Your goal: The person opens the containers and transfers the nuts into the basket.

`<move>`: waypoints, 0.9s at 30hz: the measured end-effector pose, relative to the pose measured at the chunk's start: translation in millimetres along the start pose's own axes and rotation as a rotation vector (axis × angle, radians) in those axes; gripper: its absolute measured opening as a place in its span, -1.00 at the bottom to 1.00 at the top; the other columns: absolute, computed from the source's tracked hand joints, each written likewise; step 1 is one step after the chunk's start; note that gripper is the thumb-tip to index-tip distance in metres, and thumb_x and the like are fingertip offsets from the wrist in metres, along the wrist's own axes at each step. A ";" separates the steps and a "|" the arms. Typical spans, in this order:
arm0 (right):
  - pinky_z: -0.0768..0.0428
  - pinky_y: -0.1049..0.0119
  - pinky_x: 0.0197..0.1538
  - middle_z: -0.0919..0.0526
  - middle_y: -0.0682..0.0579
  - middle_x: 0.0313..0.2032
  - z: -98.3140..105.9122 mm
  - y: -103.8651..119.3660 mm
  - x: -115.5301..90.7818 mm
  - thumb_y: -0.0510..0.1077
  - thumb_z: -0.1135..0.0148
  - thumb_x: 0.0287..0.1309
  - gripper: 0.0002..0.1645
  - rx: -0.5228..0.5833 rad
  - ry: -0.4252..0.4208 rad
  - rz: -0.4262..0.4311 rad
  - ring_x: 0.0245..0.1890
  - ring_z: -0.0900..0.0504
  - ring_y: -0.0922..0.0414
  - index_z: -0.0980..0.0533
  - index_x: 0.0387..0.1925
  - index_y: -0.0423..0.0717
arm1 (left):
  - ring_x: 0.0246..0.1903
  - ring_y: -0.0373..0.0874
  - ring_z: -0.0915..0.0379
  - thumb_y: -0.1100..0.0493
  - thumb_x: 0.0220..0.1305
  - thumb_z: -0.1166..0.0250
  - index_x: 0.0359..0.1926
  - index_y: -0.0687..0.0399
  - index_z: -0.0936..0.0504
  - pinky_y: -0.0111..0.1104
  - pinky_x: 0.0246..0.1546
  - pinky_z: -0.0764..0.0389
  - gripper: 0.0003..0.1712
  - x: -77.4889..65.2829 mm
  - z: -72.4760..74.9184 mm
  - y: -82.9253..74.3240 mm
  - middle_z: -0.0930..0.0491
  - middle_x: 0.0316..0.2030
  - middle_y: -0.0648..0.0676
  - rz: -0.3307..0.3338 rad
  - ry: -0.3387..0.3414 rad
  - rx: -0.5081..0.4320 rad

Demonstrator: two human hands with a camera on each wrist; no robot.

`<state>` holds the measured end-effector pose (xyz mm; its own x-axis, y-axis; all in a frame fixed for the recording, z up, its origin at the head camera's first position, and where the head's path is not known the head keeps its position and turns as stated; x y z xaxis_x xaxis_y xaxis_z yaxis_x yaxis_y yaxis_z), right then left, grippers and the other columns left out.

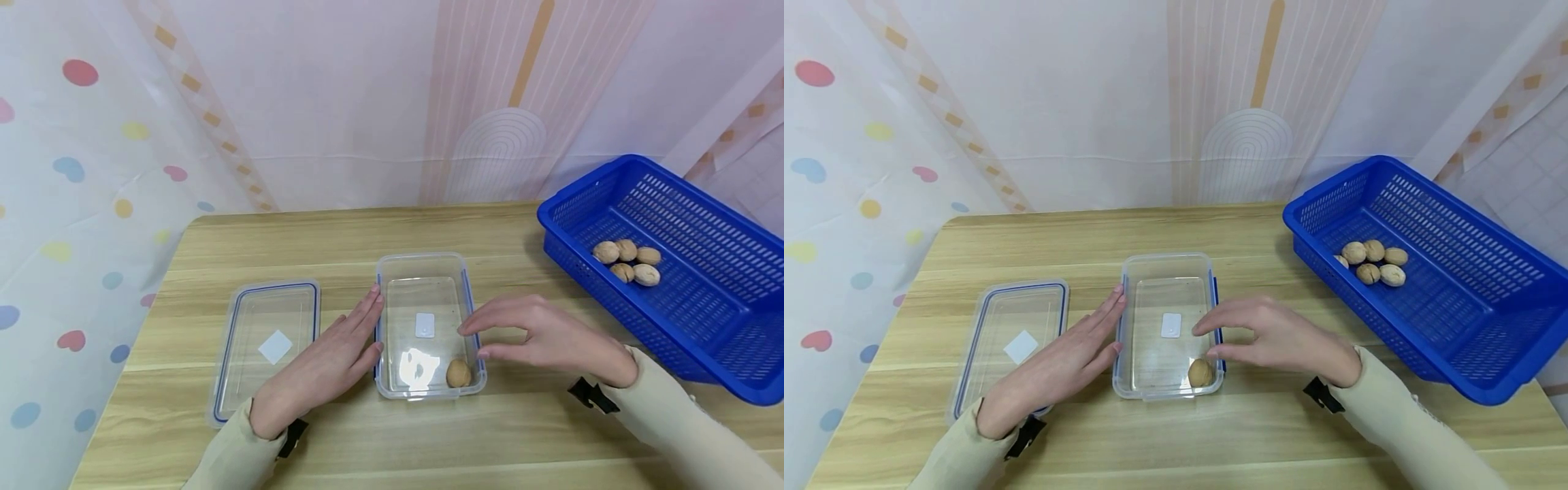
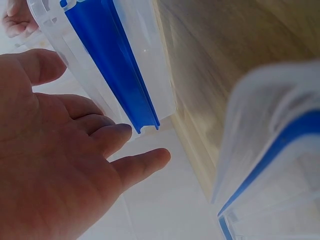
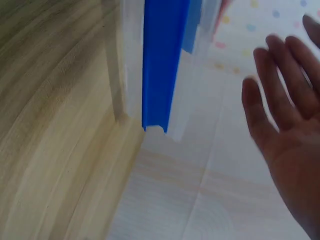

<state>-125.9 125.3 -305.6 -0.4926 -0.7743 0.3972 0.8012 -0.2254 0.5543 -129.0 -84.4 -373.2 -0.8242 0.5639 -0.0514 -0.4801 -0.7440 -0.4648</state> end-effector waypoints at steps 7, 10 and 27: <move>-0.65 0.07 0.19 -0.74 0.11 0.08 -29.6 -10.2 11.3 -0.01 -0.44 0.29 -0.60 -0.036 0.231 -0.049 0.14 -0.68 0.10 -0.69 0.12 -0.01 | 0.59 0.03 0.14 0.02 0.63 -0.03 0.62 0.30 0.02 0.21 0.47 -0.14 -0.22 2.0 -2.2 -1.0 0.21 0.65 0.14 -0.018 0.000 0.001; -0.62 0.07 0.23 -0.73 0.11 0.10 -38.7 -16.3 15.4 0.02 -0.44 0.29 -0.57 -0.084 0.295 -0.070 0.16 -0.66 0.09 -0.69 0.13 -0.01 | 0.59 0.03 0.14 0.02 0.63 -0.04 0.62 0.30 0.02 0.21 0.46 -0.15 -0.22 2.4 -2.4 -1.4 0.21 0.65 0.14 -0.020 0.000 0.001; -0.44 0.04 0.38 -0.77 0.21 -0.07 -71.3 -22.6 29.4 0.15 -0.59 0.04 -0.45 -0.248 0.486 -0.086 0.04 -0.66 0.25 -0.72 0.01 -0.03 | 0.59 0.03 0.11 0.04 0.62 -0.05 0.62 0.29 0.02 0.22 0.46 -0.17 -0.22 1.1 -0.3 -1.2 0.20 0.65 0.13 -0.012 -0.009 -0.001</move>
Point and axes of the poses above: each hand's wrist, its own x-axis towards the middle knuckle, its own z-axis out of the back of the hand, y = z × x, the point moved 10 cm from there along x, towards the middle knuckle
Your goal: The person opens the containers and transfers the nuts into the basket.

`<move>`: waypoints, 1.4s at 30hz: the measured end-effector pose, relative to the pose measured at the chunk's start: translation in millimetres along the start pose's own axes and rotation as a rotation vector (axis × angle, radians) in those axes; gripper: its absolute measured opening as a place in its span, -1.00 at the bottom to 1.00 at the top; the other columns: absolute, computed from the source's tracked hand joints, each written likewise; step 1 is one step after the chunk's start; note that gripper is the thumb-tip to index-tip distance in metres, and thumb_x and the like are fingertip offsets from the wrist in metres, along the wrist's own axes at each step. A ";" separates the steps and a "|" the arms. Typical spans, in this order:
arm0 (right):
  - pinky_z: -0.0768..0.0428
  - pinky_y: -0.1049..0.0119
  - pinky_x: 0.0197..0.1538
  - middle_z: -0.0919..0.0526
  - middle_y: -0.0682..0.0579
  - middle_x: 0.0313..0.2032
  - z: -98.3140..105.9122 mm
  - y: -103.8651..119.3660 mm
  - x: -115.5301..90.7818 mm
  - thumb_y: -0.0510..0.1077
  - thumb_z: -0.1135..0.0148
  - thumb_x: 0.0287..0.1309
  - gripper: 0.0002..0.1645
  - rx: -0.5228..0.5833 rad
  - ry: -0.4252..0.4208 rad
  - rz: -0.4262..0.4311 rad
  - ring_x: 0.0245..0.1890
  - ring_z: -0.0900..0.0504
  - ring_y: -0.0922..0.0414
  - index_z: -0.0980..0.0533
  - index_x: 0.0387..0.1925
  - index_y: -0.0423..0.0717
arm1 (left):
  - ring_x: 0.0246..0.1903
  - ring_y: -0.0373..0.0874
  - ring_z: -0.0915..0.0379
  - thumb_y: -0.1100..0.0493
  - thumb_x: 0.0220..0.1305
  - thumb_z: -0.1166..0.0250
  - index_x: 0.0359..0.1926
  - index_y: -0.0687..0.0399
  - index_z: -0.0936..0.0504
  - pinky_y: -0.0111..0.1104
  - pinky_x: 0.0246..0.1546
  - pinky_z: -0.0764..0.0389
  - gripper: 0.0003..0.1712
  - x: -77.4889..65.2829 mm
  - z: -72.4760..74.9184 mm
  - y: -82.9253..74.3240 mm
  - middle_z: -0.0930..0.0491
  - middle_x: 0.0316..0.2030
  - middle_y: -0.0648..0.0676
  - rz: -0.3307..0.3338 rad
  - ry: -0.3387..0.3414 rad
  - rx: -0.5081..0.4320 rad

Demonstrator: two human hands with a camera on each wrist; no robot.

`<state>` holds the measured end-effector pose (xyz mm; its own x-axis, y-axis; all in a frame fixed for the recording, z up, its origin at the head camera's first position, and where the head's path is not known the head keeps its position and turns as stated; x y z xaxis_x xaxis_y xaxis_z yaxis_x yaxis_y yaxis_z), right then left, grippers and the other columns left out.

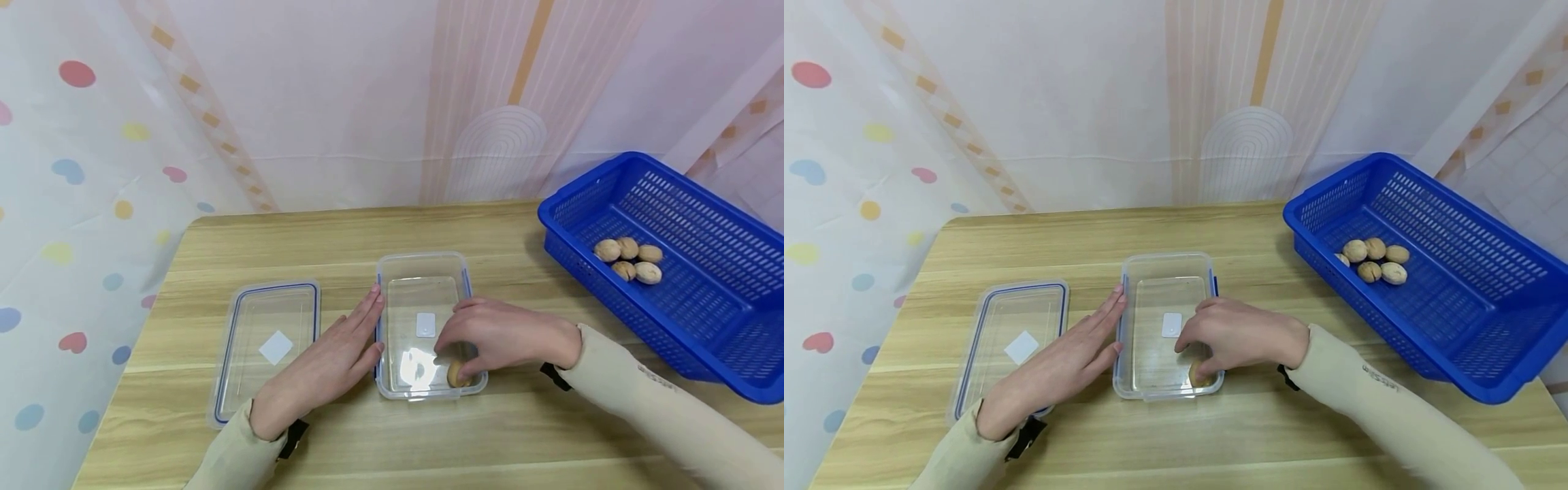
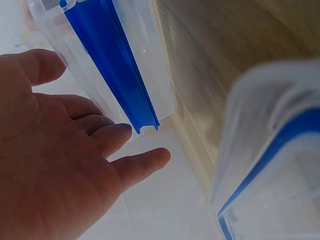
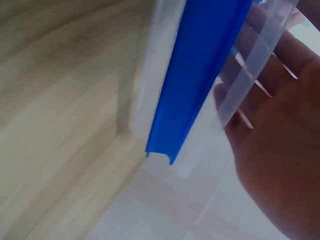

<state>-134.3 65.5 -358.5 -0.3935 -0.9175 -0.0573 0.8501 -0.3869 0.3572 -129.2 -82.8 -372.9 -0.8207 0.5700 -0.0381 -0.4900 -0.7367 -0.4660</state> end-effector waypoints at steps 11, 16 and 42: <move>-0.42 0.15 0.28 -0.71 0.40 -0.35 -15.1 -1.5 9.7 0.11 -0.62 0.00 -0.64 -0.096 0.143 -0.106 -0.31 -0.58 0.34 -0.77 -0.16 0.12 | 0.59 0.02 0.11 0.03 0.61 -0.07 0.62 0.30 0.02 0.23 0.44 -0.18 -0.21 0.5 -0.3 0.5 0.23 0.65 0.14 -0.001 -0.002 -0.002; -0.42 0.18 0.23 -0.69 0.43 -0.42 -17.1 -1.4 10.2 0.09 -0.59 0.04 -0.73 -0.066 0.148 -0.113 -0.37 -0.54 0.35 -0.79 -0.22 0.14 | 0.59 0.01 0.12 0.04 0.61 -0.07 0.62 0.30 0.02 0.24 0.44 -0.19 -0.21 0.7 -0.9 0.3 0.22 0.65 0.14 0.000 -0.002 -0.001; -0.49 0.19 0.18 -0.77 0.30 -0.07 -10.5 0.2 10.6 -0.08 -0.58 0.10 -0.59 -0.011 -0.040 -0.010 -0.04 -0.66 0.39 -0.72 0.03 0.10 | 0.58 -0.01 0.10 0.02 0.62 -0.05 0.62 0.26 0.03 0.19 0.46 -0.19 -0.22 -0.3 -0.9 0.2 0.23 0.65 0.11 0.003 -0.006 -0.003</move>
Point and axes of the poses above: each hand's wrist, its own x-axis towards the middle knuckle, its own z-axis out of the back of the hand, y = z × x, the point moved 10 cm from there along x, towards the middle knuckle
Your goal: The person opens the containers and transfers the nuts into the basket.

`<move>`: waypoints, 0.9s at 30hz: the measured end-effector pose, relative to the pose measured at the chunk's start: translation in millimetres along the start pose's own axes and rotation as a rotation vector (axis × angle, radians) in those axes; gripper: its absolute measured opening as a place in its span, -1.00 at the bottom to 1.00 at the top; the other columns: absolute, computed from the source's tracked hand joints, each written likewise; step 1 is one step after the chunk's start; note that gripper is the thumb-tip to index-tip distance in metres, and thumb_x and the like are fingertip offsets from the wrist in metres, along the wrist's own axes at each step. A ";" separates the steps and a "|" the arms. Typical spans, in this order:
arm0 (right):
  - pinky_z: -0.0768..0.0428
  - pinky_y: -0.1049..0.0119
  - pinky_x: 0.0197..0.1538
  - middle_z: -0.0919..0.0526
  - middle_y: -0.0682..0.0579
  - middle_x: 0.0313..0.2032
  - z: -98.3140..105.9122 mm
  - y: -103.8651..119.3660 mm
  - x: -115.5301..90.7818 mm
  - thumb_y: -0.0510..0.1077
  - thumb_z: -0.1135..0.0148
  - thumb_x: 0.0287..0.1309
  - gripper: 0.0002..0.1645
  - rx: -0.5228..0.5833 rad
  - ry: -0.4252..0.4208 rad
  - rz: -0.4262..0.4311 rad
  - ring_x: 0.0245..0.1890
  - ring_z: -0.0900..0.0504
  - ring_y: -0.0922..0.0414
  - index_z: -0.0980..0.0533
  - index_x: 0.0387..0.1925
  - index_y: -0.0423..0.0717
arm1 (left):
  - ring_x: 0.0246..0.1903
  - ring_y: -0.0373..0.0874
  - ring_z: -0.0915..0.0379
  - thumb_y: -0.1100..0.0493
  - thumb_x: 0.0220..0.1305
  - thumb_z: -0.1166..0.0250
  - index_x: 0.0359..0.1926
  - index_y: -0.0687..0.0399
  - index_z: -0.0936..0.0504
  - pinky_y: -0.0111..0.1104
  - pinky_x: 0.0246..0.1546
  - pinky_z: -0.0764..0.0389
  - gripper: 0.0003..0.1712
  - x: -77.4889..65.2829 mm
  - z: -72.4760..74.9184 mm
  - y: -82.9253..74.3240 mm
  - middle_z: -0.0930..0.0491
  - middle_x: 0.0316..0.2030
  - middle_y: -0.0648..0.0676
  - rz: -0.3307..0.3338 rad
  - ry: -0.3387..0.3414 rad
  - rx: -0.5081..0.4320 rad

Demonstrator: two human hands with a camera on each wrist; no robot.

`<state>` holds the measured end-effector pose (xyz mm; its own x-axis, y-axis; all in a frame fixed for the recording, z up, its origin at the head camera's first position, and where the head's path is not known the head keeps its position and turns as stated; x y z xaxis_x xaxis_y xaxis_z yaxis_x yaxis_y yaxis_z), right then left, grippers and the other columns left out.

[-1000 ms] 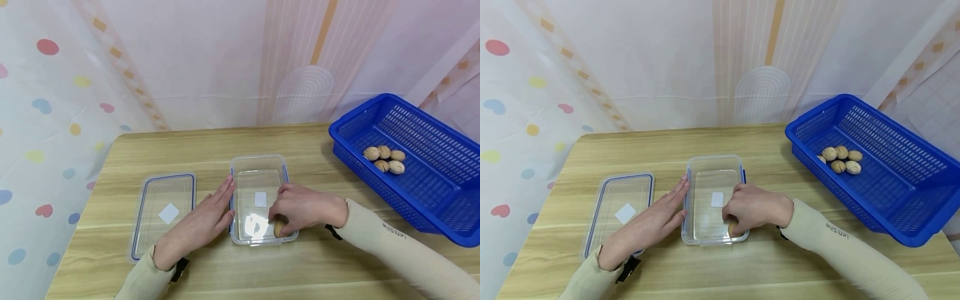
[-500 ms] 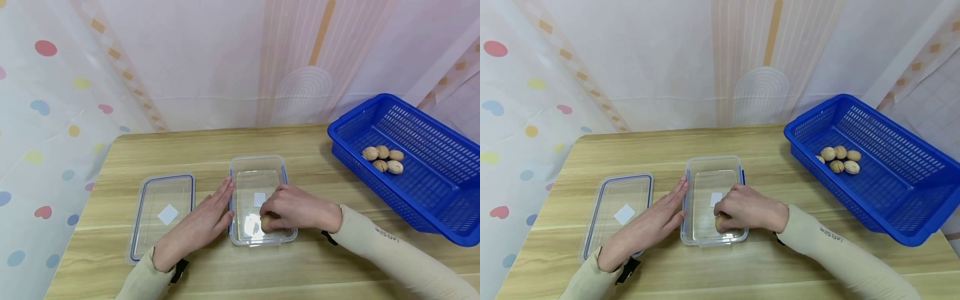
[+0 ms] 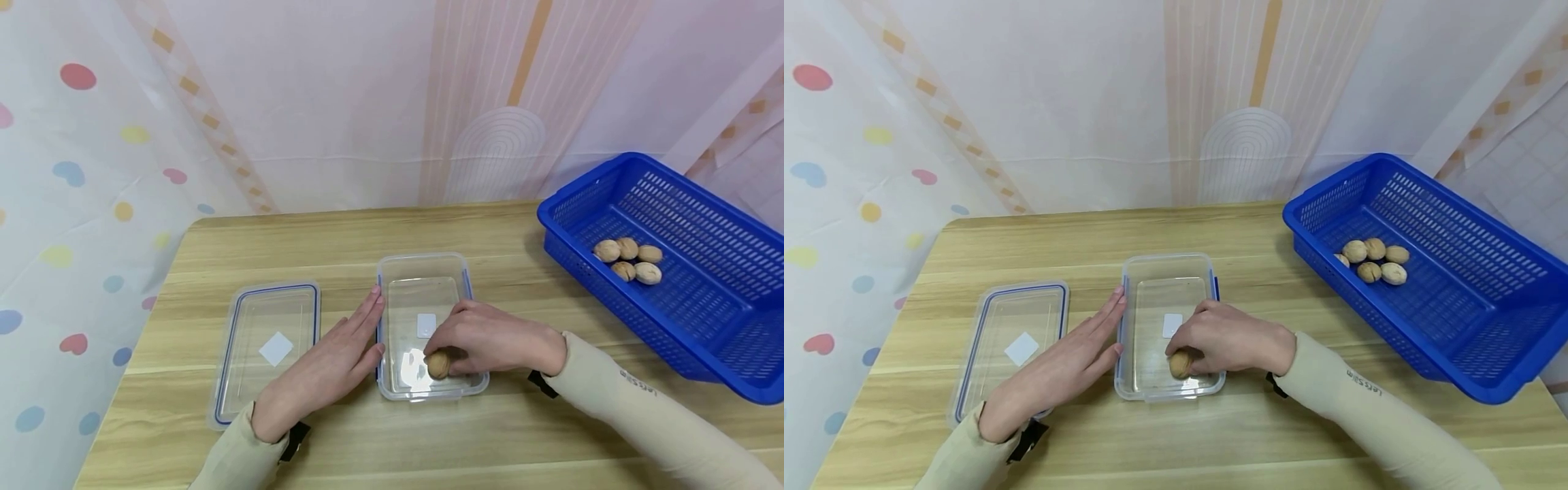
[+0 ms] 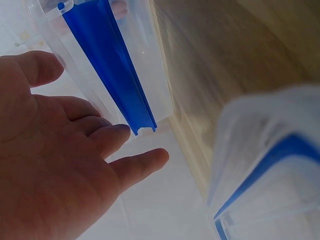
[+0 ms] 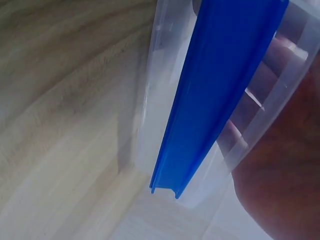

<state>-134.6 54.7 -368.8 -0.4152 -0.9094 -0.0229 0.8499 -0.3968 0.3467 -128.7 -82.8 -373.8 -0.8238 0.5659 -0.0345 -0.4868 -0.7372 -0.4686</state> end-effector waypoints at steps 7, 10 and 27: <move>-0.46 0.20 0.11 -0.76 0.34 -0.12 -1.5 -1.4 -0.6 -0.04 -0.55 0.16 -0.69 0.030 -0.006 -0.024 -0.11 -0.63 0.45 -0.74 -0.04 0.12 | 0.58 0.02 0.09 0.03 0.63 -0.04 0.62 0.27 0.04 0.20 0.44 -0.21 -0.22 -0.2 -0.6 -0.8 0.22 0.65 0.12 -0.008 -0.007 0.011; -0.45 0.20 0.12 -0.76 0.33 -0.11 -0.4 -1.0 -1.7 0.01 -0.52 0.18 -0.69 0.029 -0.029 -0.011 -0.09 -0.63 0.43 -0.73 -0.03 0.11 | 0.58 0.01 0.09 0.02 0.62 -0.05 0.63 0.26 0.05 0.20 0.45 -0.20 -0.21 0.2 -0.8 -0.2 0.23 0.65 0.12 -0.004 -0.004 0.010; -0.57 0.08 0.24 -0.73 0.22 0.04 15.9 -0.4 -12.6 0.02 -0.46 0.26 -0.58 0.145 -0.198 -0.018 0.11 -0.65 0.20 -0.68 0.11 0.03 | 0.58 0.00 0.08 0.00 0.62 -0.04 0.63 0.25 0.05 0.20 0.45 -0.20 -0.20 0.4 -0.5 0.1 0.23 0.65 0.11 -0.003 0.001 0.015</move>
Point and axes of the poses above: each hand's wrist, its own x-axis towards the middle knuckle, its own z-axis out of the back of the hand, y = z × x, the point moved 10 cm from there along x, towards the middle knuckle
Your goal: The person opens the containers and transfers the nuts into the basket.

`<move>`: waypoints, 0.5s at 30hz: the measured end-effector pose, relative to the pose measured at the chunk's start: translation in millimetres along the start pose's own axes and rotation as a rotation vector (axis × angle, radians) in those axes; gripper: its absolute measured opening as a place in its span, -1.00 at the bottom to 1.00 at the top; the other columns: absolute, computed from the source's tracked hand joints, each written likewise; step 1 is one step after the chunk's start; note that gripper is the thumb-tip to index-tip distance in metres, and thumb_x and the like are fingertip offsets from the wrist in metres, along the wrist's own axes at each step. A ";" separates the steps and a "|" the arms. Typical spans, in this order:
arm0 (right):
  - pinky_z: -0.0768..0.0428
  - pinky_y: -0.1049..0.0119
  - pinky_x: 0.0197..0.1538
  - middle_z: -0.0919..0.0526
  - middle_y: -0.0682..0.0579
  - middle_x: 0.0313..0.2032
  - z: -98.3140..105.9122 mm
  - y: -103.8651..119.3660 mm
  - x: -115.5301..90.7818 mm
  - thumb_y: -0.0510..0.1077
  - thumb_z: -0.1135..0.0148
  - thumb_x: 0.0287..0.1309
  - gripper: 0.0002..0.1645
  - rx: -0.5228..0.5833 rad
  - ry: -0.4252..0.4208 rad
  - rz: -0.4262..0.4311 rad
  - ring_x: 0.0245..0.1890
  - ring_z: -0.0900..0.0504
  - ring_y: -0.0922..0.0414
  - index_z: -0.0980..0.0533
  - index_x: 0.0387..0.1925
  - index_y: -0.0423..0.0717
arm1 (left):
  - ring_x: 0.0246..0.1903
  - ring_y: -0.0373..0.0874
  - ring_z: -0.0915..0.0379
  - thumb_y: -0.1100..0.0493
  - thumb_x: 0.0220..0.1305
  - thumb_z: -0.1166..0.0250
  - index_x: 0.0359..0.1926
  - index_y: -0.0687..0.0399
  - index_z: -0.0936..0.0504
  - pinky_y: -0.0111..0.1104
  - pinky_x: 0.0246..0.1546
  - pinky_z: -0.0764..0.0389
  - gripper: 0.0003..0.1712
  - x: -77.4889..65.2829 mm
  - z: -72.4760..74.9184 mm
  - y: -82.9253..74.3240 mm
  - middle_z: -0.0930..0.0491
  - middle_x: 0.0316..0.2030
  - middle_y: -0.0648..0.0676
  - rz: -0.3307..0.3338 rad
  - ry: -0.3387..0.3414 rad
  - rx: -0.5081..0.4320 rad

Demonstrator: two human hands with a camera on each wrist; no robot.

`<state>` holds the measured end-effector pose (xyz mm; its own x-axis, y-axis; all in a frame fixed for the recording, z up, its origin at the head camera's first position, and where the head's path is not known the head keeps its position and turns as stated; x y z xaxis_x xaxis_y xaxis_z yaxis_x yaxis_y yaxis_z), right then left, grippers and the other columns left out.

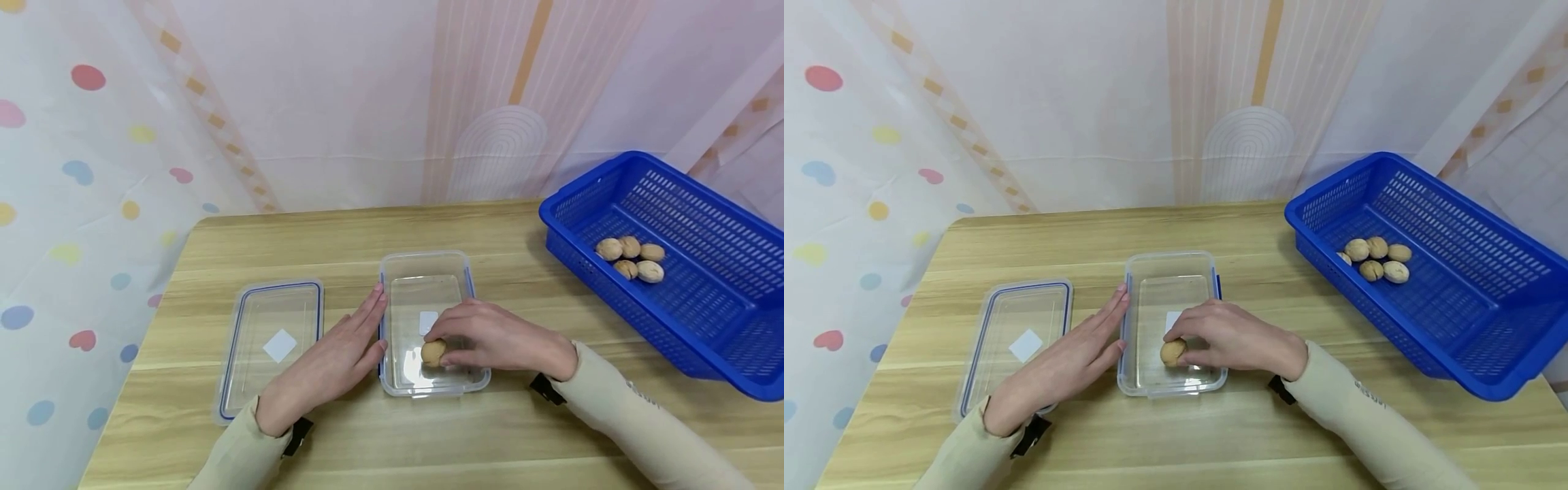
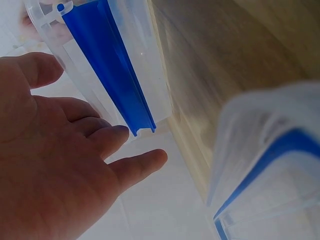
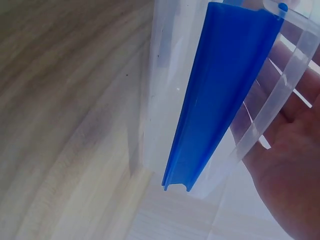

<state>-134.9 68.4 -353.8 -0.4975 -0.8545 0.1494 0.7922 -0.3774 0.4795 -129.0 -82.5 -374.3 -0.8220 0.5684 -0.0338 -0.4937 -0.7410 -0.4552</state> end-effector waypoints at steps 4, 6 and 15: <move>-0.57 0.06 0.25 -0.73 0.20 0.05 2.9 -0.2 -1.8 0.03 -0.45 0.28 -0.59 -0.007 -0.029 -0.006 0.12 -0.64 0.18 -0.68 0.11 0.02 | 0.58 0.02 0.07 0.01 0.63 -0.03 0.63 0.25 0.05 0.20 0.45 -0.20 -0.21 0.9 0.4 0.1 0.22 0.65 0.12 -0.003 -0.003 0.005; -0.59 0.07 0.24 -0.73 0.20 0.05 4.0 0.0 -2.8 0.03 -0.45 0.28 -0.59 -0.007 -0.041 -0.009 0.12 -0.64 0.18 -0.68 0.11 0.02 | 0.58 0.03 0.07 0.02 0.63 -0.03 0.63 0.26 0.04 0.21 0.44 -0.21 -0.21 1.0 0.7 -0.3 0.21 0.65 0.12 -0.005 -0.004 0.007; -0.66 0.15 0.13 -0.73 0.16 0.02 14.5 3.4 -10.1 0.03 -0.44 0.29 -0.60 0.037 -0.138 0.017 0.06 -0.67 0.20 -0.68 0.11 0.02 | 0.59 0.01 0.10 0.02 0.63 -0.04 0.63 0.25 0.05 0.20 0.46 -0.17 -0.21 0.4 -0.4 0.4 0.23 0.65 0.11 0.007 0.006 0.001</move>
<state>-132.3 80.9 -341.2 -0.5299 -0.8024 0.2744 0.7886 -0.3473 0.5074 -129.4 -82.4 -374.8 -0.8236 0.5655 -0.0426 -0.4883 -0.7453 -0.4539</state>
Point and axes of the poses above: each hand's wrist, its own x-axis towards the middle knuckle, its own z-axis out of the back of the hand, y = z × x, the point moved 10 cm from there along x, towards the middle knuckle
